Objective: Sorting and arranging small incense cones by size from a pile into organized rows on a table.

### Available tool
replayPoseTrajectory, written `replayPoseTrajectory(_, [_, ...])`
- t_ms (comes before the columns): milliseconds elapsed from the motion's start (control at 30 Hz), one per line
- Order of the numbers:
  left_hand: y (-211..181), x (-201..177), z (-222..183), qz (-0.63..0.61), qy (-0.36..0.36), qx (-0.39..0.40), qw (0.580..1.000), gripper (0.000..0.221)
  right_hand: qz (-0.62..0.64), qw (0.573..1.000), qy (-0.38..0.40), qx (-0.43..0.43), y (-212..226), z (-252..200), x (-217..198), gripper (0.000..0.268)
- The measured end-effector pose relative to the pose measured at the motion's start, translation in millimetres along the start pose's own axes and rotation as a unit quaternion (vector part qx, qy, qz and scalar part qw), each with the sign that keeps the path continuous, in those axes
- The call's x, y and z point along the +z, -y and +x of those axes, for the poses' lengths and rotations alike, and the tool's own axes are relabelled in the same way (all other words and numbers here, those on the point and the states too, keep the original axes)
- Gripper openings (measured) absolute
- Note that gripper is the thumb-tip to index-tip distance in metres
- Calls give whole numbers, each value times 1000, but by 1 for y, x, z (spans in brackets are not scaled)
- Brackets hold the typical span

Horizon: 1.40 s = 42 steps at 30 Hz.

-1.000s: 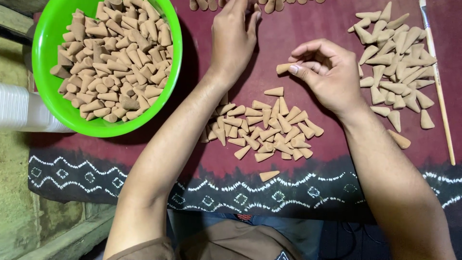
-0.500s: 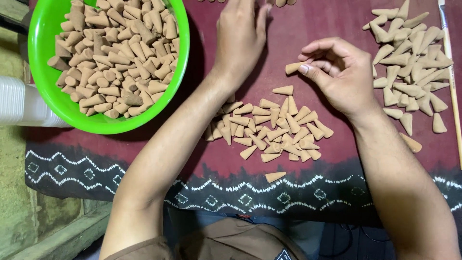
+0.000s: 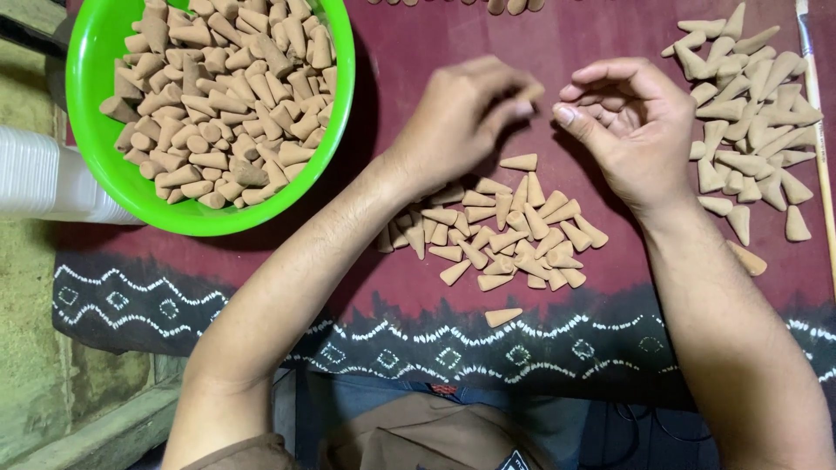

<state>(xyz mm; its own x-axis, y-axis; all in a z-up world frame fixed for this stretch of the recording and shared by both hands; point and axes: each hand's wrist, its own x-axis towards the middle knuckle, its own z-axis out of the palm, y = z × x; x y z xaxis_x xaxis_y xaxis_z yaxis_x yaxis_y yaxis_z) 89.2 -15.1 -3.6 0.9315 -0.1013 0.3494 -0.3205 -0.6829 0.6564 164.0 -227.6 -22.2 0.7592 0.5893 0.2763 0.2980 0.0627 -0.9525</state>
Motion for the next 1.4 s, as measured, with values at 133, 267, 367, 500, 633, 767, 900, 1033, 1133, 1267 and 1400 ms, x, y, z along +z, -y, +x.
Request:
replayPoseTrajectory(133, [29,4,11,31,-139,-93,985,14,-37,999,28,9,2,-1,1,27])
replayPoseTrajectory(267, [37,2,27,88,-240,-148,955,6,-70,996,54,18,2,-2,2,21])
replayPoseTrajectory(367, [44,2,35,115,-254,-161,947,5,-68,995,65,24,0,-1,2,20])
replayPoseTrajectory(500, [47,3,37,124,-270,-147,944,9,-62,995,75,29,-1,-1,2,19])
replayPoseTrajectory(633, [50,5,37,107,-265,-149,947,10,-75,993,89,31,3,-1,3,17])
replayPoseTrajectory(767, [52,5,39,137,-258,-155,944,8,-87,989,109,43,8,0,3,17])
replayPoseTrajectory(900, [43,4,30,84,-260,-167,947,16,-193,967,167,-21,6,1,0,22])
replayPoseTrajectory(1033, [26,2,7,48,-199,-180,962,17,-188,960,195,-64,13,1,3,17])
replayPoseTrajectory(1133, [12,-1,-10,9,-85,-133,987,7,-210,953,200,-91,11,0,3,19])
replayPoseTrajectory(1267, [-8,-7,-25,-53,33,-58,996,14,-152,971,166,-76,0,2,3,17])
replayPoseTrajectory(1400, [-14,-2,-29,-152,-22,-4,988,24,21,994,106,8,-6,0,-2,19])
